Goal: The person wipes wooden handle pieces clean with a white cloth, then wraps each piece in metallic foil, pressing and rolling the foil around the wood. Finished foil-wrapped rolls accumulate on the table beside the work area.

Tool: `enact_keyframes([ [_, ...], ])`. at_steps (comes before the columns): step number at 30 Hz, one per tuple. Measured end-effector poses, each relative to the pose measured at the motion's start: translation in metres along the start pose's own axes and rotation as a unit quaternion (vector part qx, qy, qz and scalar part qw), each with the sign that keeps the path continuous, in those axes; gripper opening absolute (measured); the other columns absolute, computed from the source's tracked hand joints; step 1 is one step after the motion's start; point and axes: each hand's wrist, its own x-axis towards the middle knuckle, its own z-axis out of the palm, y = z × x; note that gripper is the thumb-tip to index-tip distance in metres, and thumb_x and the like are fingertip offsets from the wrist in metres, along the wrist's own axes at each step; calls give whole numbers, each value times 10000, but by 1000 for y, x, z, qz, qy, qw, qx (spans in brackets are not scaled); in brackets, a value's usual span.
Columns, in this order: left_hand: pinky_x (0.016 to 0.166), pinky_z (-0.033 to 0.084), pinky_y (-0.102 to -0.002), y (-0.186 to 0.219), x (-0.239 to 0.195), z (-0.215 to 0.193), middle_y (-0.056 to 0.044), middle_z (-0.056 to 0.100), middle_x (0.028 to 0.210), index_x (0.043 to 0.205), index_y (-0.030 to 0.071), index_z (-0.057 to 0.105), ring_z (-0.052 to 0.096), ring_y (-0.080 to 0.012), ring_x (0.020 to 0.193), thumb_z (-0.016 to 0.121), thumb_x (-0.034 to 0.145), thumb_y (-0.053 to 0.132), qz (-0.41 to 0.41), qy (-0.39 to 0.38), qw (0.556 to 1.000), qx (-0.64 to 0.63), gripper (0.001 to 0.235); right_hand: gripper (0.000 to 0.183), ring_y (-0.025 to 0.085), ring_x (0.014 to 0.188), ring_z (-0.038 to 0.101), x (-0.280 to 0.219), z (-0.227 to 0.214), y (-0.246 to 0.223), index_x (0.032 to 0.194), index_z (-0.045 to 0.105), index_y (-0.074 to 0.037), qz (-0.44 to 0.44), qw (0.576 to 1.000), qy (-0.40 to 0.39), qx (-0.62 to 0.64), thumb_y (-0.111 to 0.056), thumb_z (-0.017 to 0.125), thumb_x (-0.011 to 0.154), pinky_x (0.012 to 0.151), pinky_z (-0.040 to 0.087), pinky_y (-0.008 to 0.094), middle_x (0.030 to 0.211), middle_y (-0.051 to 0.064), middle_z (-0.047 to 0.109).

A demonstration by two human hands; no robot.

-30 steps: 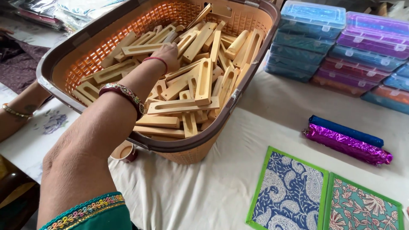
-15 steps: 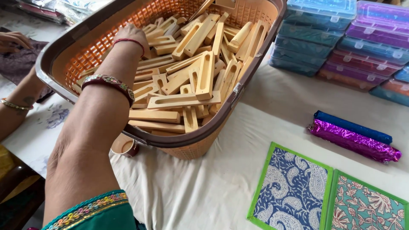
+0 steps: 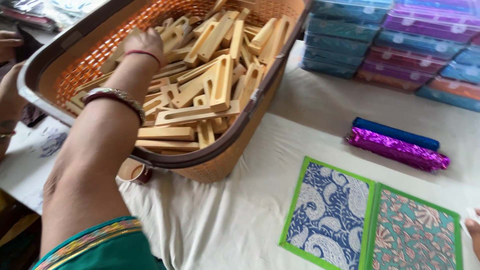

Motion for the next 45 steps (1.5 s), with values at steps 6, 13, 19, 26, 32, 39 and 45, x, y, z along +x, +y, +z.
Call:
enact_keyframes([
  [6,738,583,-492,-9,-22,-84,-250,705,1052,1106,13,733,700,-390,932,807,854,363,148,249,956,-49,438,329,304,1123,636,-154,14,-189,1306,696,-167,-260,883,134,-368,-391,638,1072,989,549,453,1375,109,572],
  [13,642,515,-402,47,-201,-147,-151,621,829,1038,-37,654,607,-282,731,742,971,271,354,338,868,-82,327,412,312,1255,555,-186,15,-257,1290,732,-239,-224,831,109,-498,-491,654,974,1065,505,448,1453,6,575],
  [19,591,501,-453,192,-428,-120,-182,668,819,957,61,599,660,-351,707,796,830,247,539,108,711,-439,299,584,364,1300,500,-200,-6,-279,1395,639,-180,-227,899,39,-373,-419,719,868,1062,453,489,1539,97,441],
  [26,585,540,-507,391,-483,21,-180,693,715,933,44,583,685,-376,638,772,879,341,565,-58,698,-437,356,522,332,1303,559,-192,-24,-255,1386,652,-165,-213,930,87,-286,-219,755,877,1064,482,436,1498,114,511],
  [32,600,605,-378,408,-477,30,-206,684,952,983,-21,623,674,-266,733,768,907,283,534,8,692,-485,345,477,328,1253,604,-190,-28,-255,1315,700,-126,-252,937,108,-217,-120,776,844,1036,516,418,1408,135,579],
  [39,620,598,-325,323,-450,28,-189,649,1098,1528,-30,306,684,-225,795,756,824,186,346,-300,622,-635,863,395,284,1226,640,-248,2,-332,1204,727,-119,-389,898,84,-188,-75,761,813,1036,539,384,1354,77,626],
  [45,908,580,-303,321,-456,72,-194,653,1229,1527,-63,372,680,-204,1055,738,862,122,405,-275,585,-646,781,407,259,1253,579,-277,39,-352,1110,767,-205,-388,853,-142,-319,-91,770,718,1051,494,399,1338,19,631],
])
